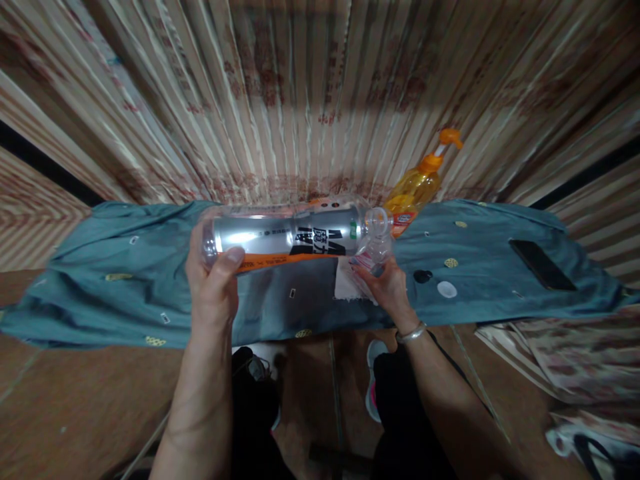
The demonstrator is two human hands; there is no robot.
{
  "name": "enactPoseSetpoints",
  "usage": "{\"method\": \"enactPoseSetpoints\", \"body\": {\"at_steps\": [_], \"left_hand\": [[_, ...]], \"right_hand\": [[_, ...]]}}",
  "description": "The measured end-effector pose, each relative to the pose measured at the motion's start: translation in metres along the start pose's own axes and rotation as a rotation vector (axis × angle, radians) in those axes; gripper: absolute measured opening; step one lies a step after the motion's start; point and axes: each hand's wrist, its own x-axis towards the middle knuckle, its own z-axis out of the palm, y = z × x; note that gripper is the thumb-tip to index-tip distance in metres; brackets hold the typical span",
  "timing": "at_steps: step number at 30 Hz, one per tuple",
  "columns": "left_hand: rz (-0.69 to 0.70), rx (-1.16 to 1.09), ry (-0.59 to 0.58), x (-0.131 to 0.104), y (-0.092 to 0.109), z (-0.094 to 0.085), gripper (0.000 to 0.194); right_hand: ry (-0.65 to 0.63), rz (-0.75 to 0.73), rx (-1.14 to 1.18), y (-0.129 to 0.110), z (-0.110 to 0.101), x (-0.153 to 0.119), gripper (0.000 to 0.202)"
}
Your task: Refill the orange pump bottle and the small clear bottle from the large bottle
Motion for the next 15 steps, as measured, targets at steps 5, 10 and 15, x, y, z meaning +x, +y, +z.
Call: {"method": "enactPoseSetpoints", "body": {"at_steps": [5, 10, 15], "left_hand": [[0.024, 0.04, -0.051, -0.0004, -0.0015, -0.0019, 0.063], [0.003, 0.03, -0.011, -0.0017, 0.0032, 0.0028, 0.067], [-0.003, 0.021, 0.002, -0.0021, 0.0066, 0.0041, 0.059]], "right_hand": [[-0.011, 0.022, -0.022, 0.0007, -0.0001, 0.0003, 0.079], [-0.015, 0.017, -0.023, 0.0009, -0.0005, 0.0006, 0.082], [-0.027, 0.009, -0.005, -0.0012, -0.0013, 0.0, 0.078]]}}
